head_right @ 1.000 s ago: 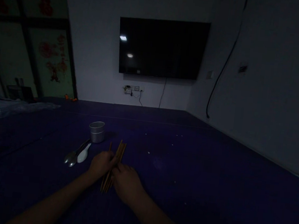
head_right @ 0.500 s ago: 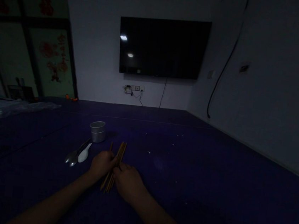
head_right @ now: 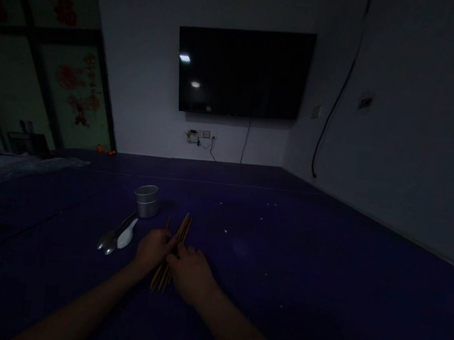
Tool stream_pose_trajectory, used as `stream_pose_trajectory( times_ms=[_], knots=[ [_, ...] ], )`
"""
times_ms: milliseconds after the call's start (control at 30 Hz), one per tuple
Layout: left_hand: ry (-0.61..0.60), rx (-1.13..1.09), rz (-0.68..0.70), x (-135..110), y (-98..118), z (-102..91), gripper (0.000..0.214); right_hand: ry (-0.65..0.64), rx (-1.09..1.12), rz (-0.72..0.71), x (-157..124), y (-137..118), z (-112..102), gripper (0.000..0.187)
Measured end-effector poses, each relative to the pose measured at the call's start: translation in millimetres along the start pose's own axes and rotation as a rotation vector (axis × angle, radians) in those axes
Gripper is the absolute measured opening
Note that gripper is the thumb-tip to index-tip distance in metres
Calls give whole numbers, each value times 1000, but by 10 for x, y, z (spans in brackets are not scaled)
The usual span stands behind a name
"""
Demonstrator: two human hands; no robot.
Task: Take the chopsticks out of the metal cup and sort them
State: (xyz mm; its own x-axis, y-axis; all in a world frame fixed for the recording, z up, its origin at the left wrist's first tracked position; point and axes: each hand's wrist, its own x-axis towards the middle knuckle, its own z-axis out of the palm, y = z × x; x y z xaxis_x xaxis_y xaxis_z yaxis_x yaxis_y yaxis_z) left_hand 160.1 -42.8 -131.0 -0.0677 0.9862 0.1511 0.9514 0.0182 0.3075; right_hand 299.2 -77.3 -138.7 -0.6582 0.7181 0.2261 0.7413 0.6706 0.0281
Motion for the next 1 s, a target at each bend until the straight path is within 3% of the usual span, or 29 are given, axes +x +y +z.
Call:
stream_pose_trajectory(
  times_ms=[267, 1000],
  knots=[
    [11, -36, 0, 1, -6, 30, 31, 20, -15, -41, -25, -2, -1, 25],
    [-3, 65, 0, 4, -26, 19, 31, 37, 165, 41, -66, 9, -29, 28]
  ],
)
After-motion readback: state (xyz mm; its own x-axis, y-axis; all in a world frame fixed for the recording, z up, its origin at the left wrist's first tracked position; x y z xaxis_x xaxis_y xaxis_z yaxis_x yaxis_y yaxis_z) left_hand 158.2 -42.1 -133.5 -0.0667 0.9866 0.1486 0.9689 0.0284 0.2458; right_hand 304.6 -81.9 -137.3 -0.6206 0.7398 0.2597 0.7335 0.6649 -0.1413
